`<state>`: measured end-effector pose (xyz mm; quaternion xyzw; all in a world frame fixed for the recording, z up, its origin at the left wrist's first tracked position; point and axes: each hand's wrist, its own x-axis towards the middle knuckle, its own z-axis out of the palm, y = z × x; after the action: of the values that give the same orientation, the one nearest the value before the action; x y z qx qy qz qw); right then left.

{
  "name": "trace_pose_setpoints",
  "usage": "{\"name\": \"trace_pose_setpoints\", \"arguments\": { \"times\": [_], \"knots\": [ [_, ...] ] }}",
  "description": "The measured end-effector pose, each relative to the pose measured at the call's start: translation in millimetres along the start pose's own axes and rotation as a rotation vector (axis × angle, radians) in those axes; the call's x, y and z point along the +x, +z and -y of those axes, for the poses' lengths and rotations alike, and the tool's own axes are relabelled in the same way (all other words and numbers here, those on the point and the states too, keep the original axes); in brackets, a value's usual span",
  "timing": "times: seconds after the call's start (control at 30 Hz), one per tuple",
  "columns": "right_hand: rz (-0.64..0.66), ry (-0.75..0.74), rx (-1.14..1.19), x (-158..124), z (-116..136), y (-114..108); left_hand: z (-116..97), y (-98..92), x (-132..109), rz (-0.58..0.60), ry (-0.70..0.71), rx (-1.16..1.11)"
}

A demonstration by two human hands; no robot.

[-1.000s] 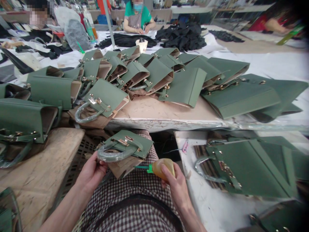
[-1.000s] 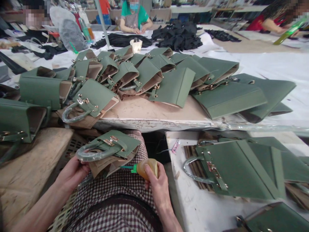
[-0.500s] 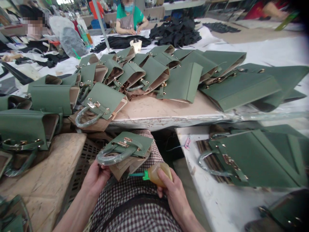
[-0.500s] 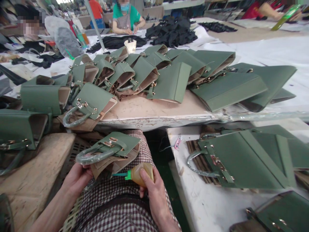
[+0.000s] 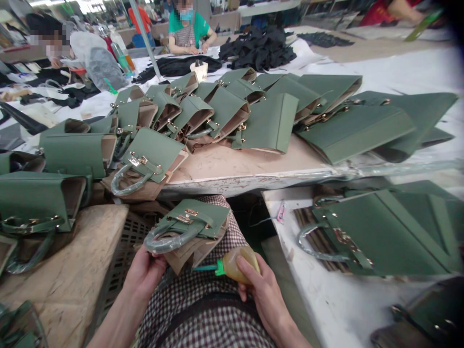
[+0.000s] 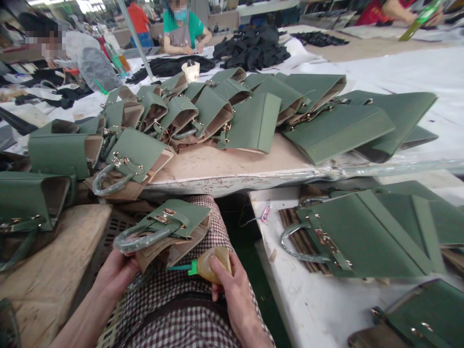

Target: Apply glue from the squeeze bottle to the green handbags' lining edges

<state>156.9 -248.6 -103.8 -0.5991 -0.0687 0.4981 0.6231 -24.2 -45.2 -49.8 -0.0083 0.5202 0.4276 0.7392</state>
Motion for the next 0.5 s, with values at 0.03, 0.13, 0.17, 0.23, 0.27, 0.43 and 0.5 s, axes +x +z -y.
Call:
{"name": "trace_pose_setpoints", "arguments": {
  "times": [0.03, 0.13, 0.17, 0.23, 0.27, 0.43, 0.5],
  "knots": [
    [0.001, -0.003, -0.027, 0, 0, -1, 0, -0.6, 1, 0.001, 0.002, 0.001],
    [-0.02, 0.0, -0.123, 0, 5, -4, 1, -4.8, 6, 0.002, 0.001, 0.02],
    [-0.035, -0.001, -0.161, 0, 8, -5, 1, -6.9, 8, -0.004, -0.003, 0.034],
    [-0.073, -0.012, -0.229, 1, 15, -6, 3, -11.4, 13, -0.017, -0.013, 0.066],
    [-0.099, -0.023, -0.259, 2, 18, -7, 3, -13.5, 15, -0.02, -0.017, 0.079],
    [-0.288, -0.085, -0.393, 14, 26, -20, 2, -19.9, 22, -0.012, -0.007, 0.076],
    [-0.365, -0.135, -0.458, 21, 25, -26, 0, -20.6, 23, -0.01, -0.014, 0.051]
  ]
}}
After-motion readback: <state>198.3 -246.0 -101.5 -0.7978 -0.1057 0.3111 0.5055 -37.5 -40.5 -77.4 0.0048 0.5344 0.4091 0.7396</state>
